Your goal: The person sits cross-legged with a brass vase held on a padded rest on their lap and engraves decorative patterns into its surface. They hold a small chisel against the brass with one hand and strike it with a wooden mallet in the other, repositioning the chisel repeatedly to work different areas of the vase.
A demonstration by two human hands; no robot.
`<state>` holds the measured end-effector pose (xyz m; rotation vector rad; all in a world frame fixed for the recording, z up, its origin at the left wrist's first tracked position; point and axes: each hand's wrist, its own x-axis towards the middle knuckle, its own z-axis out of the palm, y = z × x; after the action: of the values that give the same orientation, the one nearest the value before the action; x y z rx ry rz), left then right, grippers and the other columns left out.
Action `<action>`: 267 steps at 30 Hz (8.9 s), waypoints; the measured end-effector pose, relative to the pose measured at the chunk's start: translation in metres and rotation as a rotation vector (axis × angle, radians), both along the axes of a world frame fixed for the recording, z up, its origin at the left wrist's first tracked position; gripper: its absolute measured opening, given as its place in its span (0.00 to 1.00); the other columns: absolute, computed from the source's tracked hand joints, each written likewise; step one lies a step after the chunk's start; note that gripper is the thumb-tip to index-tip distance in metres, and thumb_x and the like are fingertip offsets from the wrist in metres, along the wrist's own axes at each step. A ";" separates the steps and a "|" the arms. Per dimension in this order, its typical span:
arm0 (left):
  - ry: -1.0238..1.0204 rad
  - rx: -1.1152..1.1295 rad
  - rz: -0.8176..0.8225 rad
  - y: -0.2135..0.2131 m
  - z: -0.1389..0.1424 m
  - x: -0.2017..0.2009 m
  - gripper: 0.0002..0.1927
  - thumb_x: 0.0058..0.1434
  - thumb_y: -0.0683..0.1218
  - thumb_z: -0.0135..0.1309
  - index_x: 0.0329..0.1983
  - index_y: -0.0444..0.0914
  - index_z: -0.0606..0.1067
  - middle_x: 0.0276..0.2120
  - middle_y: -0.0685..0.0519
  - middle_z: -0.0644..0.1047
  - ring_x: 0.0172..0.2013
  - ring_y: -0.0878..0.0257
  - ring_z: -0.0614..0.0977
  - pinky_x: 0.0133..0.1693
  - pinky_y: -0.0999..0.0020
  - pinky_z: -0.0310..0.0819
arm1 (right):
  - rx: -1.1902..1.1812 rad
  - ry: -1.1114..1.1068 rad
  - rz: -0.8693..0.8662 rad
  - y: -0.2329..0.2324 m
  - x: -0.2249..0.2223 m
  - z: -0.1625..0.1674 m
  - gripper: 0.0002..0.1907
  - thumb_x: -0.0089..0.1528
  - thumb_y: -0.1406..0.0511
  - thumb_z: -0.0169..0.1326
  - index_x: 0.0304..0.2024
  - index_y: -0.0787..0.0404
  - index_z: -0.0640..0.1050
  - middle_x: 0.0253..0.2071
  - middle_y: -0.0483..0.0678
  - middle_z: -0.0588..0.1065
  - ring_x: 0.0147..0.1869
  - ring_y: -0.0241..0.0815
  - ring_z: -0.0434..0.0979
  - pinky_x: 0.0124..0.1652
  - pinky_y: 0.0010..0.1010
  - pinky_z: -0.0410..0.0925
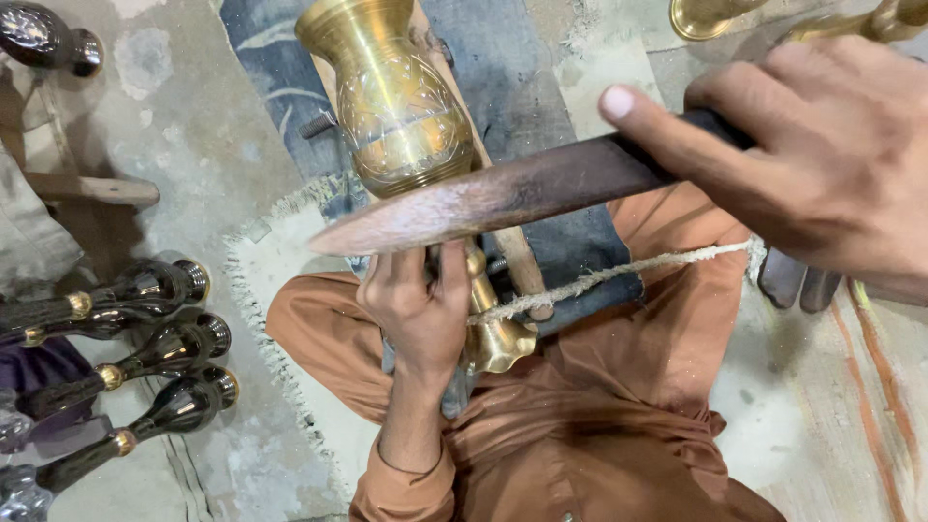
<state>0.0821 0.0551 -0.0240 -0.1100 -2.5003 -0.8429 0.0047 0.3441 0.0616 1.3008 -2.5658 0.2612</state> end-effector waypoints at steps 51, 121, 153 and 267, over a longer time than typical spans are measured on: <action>-0.210 0.145 -0.423 -0.031 0.042 -0.051 0.18 0.64 0.41 0.66 0.53 0.35 0.74 0.40 0.48 0.81 0.39 0.56 0.86 0.39 0.62 0.78 | -0.965 -0.906 -0.564 0.050 0.076 -0.096 0.34 0.62 0.65 0.64 0.64 0.61 0.60 0.41 0.45 0.78 0.24 0.26 0.75 0.25 0.23 0.66; -0.187 0.111 -0.577 -0.034 0.020 -0.058 0.14 0.66 0.45 0.63 0.52 0.36 0.78 0.41 0.50 0.83 0.40 0.54 0.85 0.44 0.59 0.81 | -0.142 -0.126 -0.348 0.012 0.027 -0.026 0.44 0.58 0.67 0.69 0.71 0.62 0.61 0.44 0.55 0.74 0.41 0.50 0.78 0.41 0.39 0.72; -0.158 0.131 -0.675 -0.038 0.012 -0.061 0.12 0.66 0.47 0.63 0.49 0.38 0.80 0.43 0.50 0.83 0.41 0.57 0.85 0.45 0.62 0.82 | 0.363 0.041 -0.297 0.008 0.028 -0.022 0.45 0.59 0.64 0.71 0.76 0.50 0.65 0.35 0.49 0.75 0.33 0.46 0.79 0.34 0.34 0.72; -0.067 0.321 -0.249 -0.019 -0.002 -0.028 0.16 0.65 0.42 0.66 0.52 0.34 0.76 0.36 0.49 0.81 0.33 0.59 0.85 0.37 0.64 0.80 | -0.007 -0.084 -0.127 -0.009 -0.005 0.014 0.42 0.57 0.70 0.67 0.71 0.62 0.63 0.43 0.55 0.77 0.39 0.52 0.80 0.36 0.39 0.71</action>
<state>0.0541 0.0363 -0.0255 -0.2911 -2.4071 -1.3583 -0.0003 0.3351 0.0761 1.1409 -2.7020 0.3063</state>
